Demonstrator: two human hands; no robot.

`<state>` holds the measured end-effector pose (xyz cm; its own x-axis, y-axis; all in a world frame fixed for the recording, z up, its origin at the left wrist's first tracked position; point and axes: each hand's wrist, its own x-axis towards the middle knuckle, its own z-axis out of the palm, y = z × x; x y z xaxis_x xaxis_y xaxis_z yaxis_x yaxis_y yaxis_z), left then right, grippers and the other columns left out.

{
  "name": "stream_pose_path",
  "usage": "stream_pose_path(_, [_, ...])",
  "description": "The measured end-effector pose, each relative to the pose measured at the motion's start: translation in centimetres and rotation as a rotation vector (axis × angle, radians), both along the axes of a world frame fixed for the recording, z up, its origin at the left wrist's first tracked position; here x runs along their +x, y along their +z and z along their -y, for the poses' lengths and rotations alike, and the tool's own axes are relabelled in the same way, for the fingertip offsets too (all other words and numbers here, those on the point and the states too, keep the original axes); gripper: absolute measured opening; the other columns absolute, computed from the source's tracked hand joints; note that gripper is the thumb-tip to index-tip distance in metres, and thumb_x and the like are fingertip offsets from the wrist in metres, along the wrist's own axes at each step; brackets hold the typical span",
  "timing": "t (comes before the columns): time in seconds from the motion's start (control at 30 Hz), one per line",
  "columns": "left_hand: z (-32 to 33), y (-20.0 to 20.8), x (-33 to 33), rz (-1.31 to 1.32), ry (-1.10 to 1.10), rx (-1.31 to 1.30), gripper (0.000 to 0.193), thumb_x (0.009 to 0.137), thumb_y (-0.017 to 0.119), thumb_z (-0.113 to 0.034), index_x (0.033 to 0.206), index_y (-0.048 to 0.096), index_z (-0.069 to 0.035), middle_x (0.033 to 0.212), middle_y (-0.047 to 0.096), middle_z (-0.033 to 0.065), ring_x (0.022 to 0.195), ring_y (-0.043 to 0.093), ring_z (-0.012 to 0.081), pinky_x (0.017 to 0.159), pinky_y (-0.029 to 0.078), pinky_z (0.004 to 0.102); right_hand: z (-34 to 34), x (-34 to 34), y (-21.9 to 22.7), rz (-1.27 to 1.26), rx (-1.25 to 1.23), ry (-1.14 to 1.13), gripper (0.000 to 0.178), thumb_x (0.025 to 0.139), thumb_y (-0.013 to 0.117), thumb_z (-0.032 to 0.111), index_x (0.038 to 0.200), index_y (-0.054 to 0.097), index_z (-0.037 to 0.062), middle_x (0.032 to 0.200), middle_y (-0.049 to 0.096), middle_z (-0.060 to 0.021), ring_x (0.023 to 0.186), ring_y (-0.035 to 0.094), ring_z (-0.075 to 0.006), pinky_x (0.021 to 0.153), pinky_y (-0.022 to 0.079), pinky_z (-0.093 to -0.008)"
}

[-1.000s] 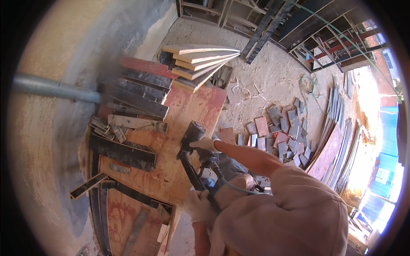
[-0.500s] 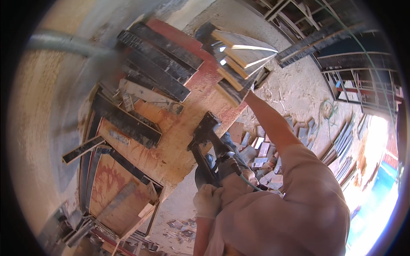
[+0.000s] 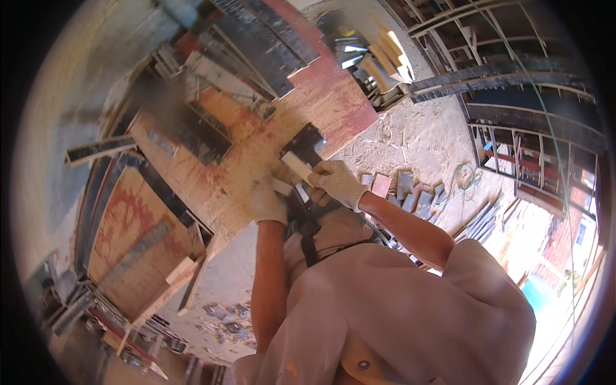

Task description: The person assembles a wooden frame by positioning wooden planks and using a nail gun to fasten them together. They repeatedly pick up planks, align them on a work surface, and drive nails to secure the joints.

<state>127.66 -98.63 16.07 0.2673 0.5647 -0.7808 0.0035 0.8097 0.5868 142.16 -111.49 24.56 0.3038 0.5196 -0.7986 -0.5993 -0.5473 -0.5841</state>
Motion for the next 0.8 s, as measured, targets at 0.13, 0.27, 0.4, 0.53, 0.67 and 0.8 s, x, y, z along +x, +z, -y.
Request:
stream_pose_path(0.13, [-3.3,0.8,-7.4,-0.149,0.071,0.022,0.029,0.097,0.070,-0.020,0.120,0.064,-0.004,0.097,0.071,0.0104,0.066,0.066,0.0179,0.055,0.055,0.0308,-0.1,-3.0,-2.0,0.468,-0.114,0.380,0.039,0.104,0.053,0.034,0.108,0.067,-0.0026,0.085,0.072,-0.0211,0.069,0.072,-0.0299,0.060,0.057,-0.0407])
stream_pose_path(0.27, [-2.3,1.9,-11.3,-0.259,0.057,0.134,0.036,0.093,0.074,-0.021,0.123,0.063,-0.003,0.096,0.072,0.0111,0.060,0.066,0.0156,0.046,0.050,0.0265,-0.9,-4.3,-2.7,0.261,-0.203,0.573,0.046,0.105,0.054,0.043,0.105,0.067,-0.0008,0.066,0.067,-0.0136,0.057,0.068,-0.0219,0.050,0.052,-0.0352])
stream_pose_path(0.4, [-0.5,4.0,-11.0,-0.098,0.099,0.111,0.037,0.094,0.069,-0.023,0.124,0.060,-0.003,0.099,0.073,0.0133,0.062,0.068,0.0182,0.044,0.050,0.0248,0.4,-5.0,-4.9,0.563,-0.160,0.726,0.040,0.101,0.055,0.037,0.104,0.068,-0.0010,0.081,0.069,-0.0202,0.071,0.069,-0.0313,0.063,0.053,-0.0410])
stream_pose_path(0.53, [0.6,3.0,-11.0,0.026,-0.006,0.054,0.048,0.101,0.059,-0.034,0.135,0.051,0.000,0.117,0.071,0.0200,0.073,0.075,0.0261,0.044,0.053,0.0260,1.6,-4.4,-6.2,0.659,-0.115,0.859,0.036,0.092,0.054,0.027,0.105,0.071,-0.0009,0.101,0.069,-0.0316,0.097,0.068,-0.0473,0.086,0.053,-0.0529])
stream_pose_path(0.67, [1.1,3.3,-8.8,0.133,-0.032,-0.031,0.043,0.103,0.056,-0.036,0.130,0.058,-0.002,0.116,0.071,0.0165,0.091,0.073,0.0252,0.063,0.057,0.0312,-0.1,-3.8,-3.4,0.548,0.023,1.058,0.042,0.089,0.055,0.024,0.120,0.069,-0.0002,0.102,0.071,-0.0298,0.098,0.069,-0.0455,0.088,0.054,-0.0497])
stream_pose_path(0.8, [1.4,1.5,-6.8,0.174,-0.229,0.087,0.037,0.102,0.058,-0.035,0.120,0.070,-0.004,0.127,0.067,0.0121,0.110,0.065,0.0202,0.089,0.053,0.0344,-0.3,-4.4,-2.5,0.583,0.057,0.802,0.046,0.089,0.059,0.025,0.128,0.067,0.0021,0.103,0.073,-0.0251,0.094,0.071,-0.0401,0.086,0.055,-0.0466])
